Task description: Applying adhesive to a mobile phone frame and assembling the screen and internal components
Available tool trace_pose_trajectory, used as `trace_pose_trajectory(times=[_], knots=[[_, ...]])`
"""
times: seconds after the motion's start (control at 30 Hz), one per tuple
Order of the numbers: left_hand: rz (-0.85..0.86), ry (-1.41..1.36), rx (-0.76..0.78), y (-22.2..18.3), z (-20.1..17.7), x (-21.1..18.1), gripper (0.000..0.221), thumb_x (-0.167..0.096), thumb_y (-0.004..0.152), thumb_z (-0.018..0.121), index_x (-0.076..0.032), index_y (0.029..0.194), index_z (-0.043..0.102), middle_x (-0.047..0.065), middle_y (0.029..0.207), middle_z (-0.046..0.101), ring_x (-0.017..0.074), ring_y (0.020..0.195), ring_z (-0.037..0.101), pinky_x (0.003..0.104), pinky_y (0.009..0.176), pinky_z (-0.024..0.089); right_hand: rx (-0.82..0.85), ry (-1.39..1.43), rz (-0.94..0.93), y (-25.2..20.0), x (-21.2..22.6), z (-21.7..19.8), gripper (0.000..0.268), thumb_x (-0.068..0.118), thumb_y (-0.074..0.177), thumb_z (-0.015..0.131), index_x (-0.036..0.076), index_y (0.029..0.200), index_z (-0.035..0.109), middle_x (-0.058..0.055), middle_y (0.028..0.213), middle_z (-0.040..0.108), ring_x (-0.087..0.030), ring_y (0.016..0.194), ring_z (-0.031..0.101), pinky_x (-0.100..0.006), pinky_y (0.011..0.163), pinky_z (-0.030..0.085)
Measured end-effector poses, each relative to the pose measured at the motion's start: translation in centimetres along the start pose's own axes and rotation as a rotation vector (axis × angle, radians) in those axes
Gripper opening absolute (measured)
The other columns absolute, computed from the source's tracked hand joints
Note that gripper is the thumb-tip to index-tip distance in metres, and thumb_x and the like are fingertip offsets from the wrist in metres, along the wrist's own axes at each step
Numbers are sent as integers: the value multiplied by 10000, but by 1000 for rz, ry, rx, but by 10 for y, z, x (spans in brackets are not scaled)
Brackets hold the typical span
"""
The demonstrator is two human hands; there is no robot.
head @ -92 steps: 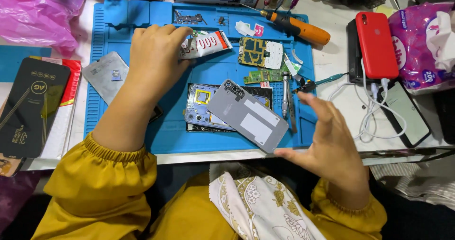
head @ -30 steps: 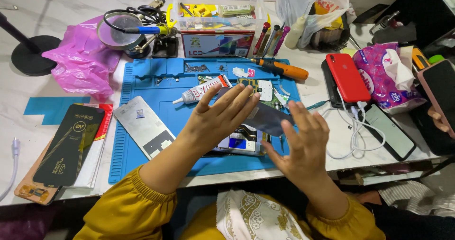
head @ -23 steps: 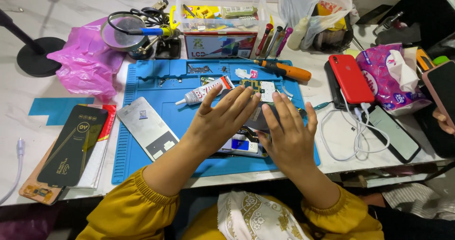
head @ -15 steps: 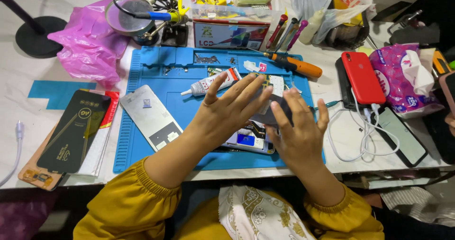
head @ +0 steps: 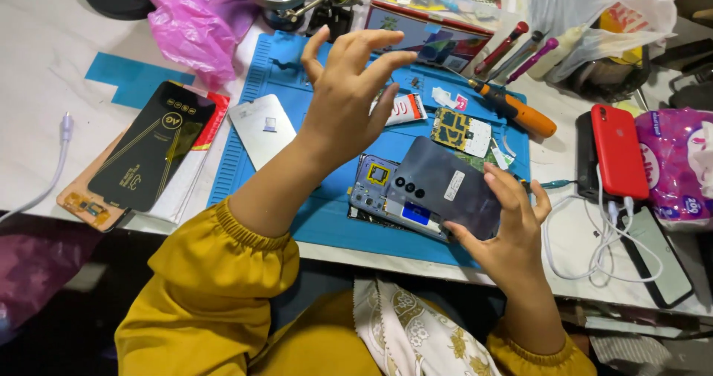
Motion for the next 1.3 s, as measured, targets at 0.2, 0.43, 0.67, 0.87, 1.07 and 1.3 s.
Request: trace_pose_trajectory(times=[0.2, 0.43, 0.67, 0.87, 1.07, 1.3], knots=[[70, -43, -36, 1, 1, 1, 122, -71, 933, 734, -182, 968, 695, 6, 1173, 669, 283, 1150, 608, 585, 1104, 184, 51, 87, -14, 6, 9, 10, 895, 442, 761, 885, 153, 1457, 403, -110, 1478, 602, -279, 1364, 600, -573, 1262, 183], [76, -24, -45, -2, 5, 1, 105, -109, 913, 723, -196, 958, 686, -18, 1158, 660, 263, 1141, 601, 562, 1109, 187, 114, 130, -63, 16, 23, 17, 867, 368, 768, 904, 183, 1453, 406, -94, 1502, 601, -254, 1364, 604, -521, 1253, 164], [92, -27, -57, -4, 10, 2, 120, -94, 906, 725, -199, 935, 674, -42, 1096, 648, 254, 1118, 599, 570, 1091, 193, 187, 109, -44, 13, 17, 21, 868, 425, 731, 897, 162, 1431, 457, -29, 1456, 620, -234, 1349, 602, -549, 1260, 171], [122, -42, -26, -7, 14, 5, 150, -89, 893, 741, -212, 940, 668, -46, 1061, 645, 261, 1110, 607, 568, 1097, 183, 222, 119, 7, 11, 14, 23, 890, 430, 728, 886, 182, 1463, 451, -10, 1464, 616, -243, 1370, 584, -562, 1253, 164], [137, -58, 292, -19, 36, 16, 150, -148, 792, 814, -207, 886, 713, -26, 941, 691, 232, 934, 635, 577, 1040, 287, 219, 198, 8, 17, 20, 21, 879, 394, 725, 897, 147, 1447, 459, -41, 1432, 631, -287, 1326, 593, -568, 1218, 153], [81, -154, 614, -16, 19, 21, 56, -190, 814, 812, -199, 866, 791, -15, 823, 734, 228, 784, 711, 486, 804, 480, 208, 260, 24, 18, 18, 25, 875, 346, 721, 915, 112, 1431, 461, -51, 1392, 651, -254, 1268, 607, -541, 1200, 142]])
Point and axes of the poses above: each hand's wrist, its own y-axis towards the middle knuckle, its own z-axis out of the palm, x = y × z, the point moved 1 cm from there along y, towards the middle knuckle
